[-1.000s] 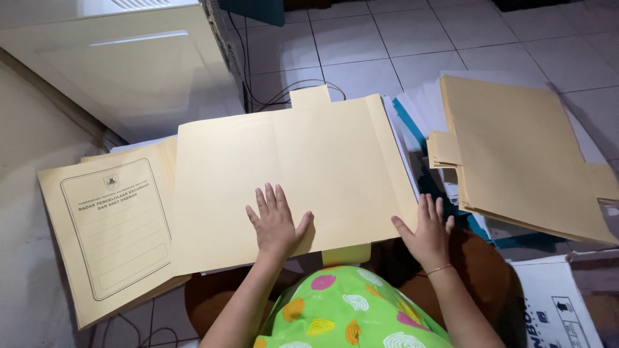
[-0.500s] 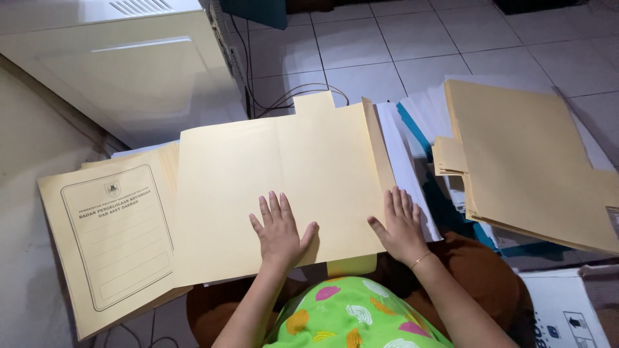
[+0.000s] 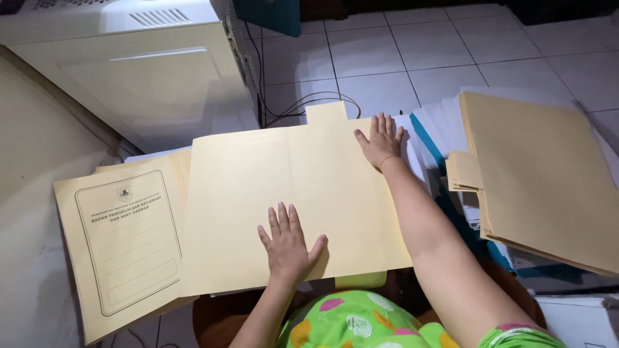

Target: Folding pre-cut yellow cardstock into file folders by hand.

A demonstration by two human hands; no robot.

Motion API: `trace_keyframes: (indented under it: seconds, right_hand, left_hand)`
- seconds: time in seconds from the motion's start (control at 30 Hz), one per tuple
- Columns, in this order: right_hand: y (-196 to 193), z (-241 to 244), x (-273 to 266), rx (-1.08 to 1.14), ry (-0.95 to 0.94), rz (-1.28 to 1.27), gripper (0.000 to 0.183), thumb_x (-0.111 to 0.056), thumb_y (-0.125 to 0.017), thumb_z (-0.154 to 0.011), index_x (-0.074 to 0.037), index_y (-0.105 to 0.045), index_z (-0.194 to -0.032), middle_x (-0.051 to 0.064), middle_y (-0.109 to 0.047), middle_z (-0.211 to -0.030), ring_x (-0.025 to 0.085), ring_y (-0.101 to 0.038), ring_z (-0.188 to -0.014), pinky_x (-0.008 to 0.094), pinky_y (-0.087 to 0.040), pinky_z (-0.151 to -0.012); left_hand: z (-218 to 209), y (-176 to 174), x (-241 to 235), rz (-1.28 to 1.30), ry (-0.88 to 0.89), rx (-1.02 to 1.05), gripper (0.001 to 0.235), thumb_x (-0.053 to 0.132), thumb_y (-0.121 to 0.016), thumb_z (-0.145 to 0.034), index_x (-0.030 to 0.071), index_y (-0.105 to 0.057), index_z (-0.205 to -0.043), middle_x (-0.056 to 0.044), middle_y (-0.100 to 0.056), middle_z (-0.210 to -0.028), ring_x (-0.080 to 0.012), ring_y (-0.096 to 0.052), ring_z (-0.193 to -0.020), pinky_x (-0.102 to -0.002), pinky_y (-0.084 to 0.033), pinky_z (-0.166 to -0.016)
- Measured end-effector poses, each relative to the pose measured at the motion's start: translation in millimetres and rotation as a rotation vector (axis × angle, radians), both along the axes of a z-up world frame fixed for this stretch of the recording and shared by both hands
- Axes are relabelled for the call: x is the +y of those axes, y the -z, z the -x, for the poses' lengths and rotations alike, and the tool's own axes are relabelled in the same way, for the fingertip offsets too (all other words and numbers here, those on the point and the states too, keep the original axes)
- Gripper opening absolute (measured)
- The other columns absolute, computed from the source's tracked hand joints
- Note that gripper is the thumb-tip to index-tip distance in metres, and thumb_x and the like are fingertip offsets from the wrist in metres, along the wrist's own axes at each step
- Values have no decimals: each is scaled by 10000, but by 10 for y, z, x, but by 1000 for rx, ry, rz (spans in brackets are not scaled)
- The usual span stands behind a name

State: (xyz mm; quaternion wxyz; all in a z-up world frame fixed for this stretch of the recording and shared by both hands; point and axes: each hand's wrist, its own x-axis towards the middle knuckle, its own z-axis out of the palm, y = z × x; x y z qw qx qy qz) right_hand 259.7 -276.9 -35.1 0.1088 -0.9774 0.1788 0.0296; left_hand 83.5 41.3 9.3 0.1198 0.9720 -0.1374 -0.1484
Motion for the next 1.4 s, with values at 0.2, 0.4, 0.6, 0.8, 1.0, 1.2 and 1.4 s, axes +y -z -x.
trace_keyframes:
  seconds: [0.2,0.4,0.6,0.8,1.0,1.2,1.4]
  right_hand:
    - [-334,1460,450,-8,-27,-25,860,-682,-189,-1030,-60,-197,-1623,159,-146,-1712,305,-88,-1591,582,-54,-1258]
    - [416,3017,606,-351,-71,142,897,-650,-242,-998,17,-184,-1594,233,-126,-1692,403,-75,-1564,596,-44,-1201]
    - [630,2739,389,-205,-64,123,917,-666,-236,-1000,43,-168,-1578,269,-95,-1678,427,-23,-1558,630,-19,-1178]
    - [-39,973,222,19,6,-22,939,-757,-106,-1010,-58,-152,-1636,179,-88,-1717,334,-13,-1595,621,0,-1236]
    - [150,-83,-148,-10,20,12,1007,-843,5,-973,-106,-149,-1641,101,-62,-1728,281,7,-1595,613,33,-1243]
    - [-242,961,264,-32,-42,-27,898,-719,-137,-1027,-53,-175,-1628,169,-111,-1716,325,-37,-1592,610,0,-1239]
    - [-83,2701,575,-8,-30,-52,910,-727,-169,-997,-75,-135,-1631,196,-93,-1706,380,-39,-1573,654,-10,-1211]
  left_hand:
    - [26,59,17,26,-5,-30,995,726,-326,-933,33,-128,-1620,-232,-95,-1680,-425,-4,-1557,-696,-21,-1157]
    - [-27,731,46,-56,44,-461,1064,782,-350,-917,-44,-184,-1567,-276,-156,-1643,-458,-48,-1527,-710,-126,-1105]
    - [-48,660,61,-4,73,-388,1061,750,-383,-931,-73,-163,-1563,-325,-125,-1629,-486,-6,-1519,-721,-87,-1107]
    - [-3,6,41,28,28,0,999,706,-359,-946,1,-122,-1612,-264,-70,-1675,-458,20,-1550,-708,-21,-1148]
    - [9,-5,18,13,17,0,985,715,-333,-950,16,-128,-1612,-252,-78,-1676,-440,15,-1553,-693,-13,-1158]
    - [19,-19,39,32,11,-13,982,708,-340,-946,14,-137,-1611,-255,-93,-1673,-440,-4,-1554,-696,-35,-1156]
    - [38,-11,38,53,13,-42,996,709,-366,-942,-4,-158,-1604,-272,-119,-1665,-460,-32,-1547,-715,-49,-1144]
